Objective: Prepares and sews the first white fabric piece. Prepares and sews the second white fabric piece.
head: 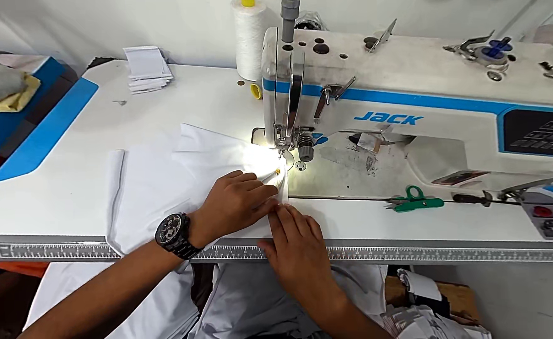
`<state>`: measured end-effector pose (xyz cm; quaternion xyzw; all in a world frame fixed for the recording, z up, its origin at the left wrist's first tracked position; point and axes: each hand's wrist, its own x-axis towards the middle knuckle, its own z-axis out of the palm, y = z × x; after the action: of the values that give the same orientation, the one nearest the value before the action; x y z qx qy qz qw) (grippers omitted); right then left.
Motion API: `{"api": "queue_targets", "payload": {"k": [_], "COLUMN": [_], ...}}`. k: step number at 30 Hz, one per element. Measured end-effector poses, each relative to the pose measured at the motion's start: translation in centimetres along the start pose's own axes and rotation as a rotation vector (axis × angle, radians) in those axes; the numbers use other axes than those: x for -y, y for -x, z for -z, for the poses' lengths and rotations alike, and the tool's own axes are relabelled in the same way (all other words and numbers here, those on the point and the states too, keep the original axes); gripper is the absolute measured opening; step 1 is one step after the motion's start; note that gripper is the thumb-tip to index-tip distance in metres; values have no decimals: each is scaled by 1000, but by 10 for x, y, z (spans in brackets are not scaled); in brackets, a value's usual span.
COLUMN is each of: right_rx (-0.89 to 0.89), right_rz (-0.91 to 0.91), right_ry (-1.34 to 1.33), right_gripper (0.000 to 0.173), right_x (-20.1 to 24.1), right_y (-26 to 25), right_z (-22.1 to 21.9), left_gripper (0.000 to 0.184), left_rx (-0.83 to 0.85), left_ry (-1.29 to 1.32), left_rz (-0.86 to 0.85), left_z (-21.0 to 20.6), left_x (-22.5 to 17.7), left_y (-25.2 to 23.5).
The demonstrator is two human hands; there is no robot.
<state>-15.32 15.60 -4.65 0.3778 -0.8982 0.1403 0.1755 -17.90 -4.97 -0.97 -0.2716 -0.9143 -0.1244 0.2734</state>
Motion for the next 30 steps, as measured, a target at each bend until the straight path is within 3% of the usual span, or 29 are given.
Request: {"api": "queue_targets", "payload": {"k": [5,11,13,18,20,23,27,30], "right_rx": [22,10,6,2,-7,-18,-27,-37], "right_rz": [-7,16,20,11,12,12,24,21], "right_ry": [-24,-40,-55,-63,-54,-46,-36,-30], "right_gripper": [59,55,55,55,55,55,55,55], "right_x": [4,1,1,4,3,3,2,1], "right_y": [-2,-2,-1,1,1,1,2,3], "right_z": [0,-1,-3,-5,-7,-8,-10,-12], "left_gripper": [31,25,23,19,15,11,16,17], "left_rx": [170,128,88,-68,-83,-38,78,152], "left_ry": [36,178,309,733,912,796,226,-21], "left_rz": [-55,7,182,946,1106,1007,683,623], "left_z": [5,3,5,14,14,9,7,3], "left_x": [4,10,5,1,2,-3,-21,-34], "left_y": [-1,-1,-3,-21,-27,-27,-23,-22]}}
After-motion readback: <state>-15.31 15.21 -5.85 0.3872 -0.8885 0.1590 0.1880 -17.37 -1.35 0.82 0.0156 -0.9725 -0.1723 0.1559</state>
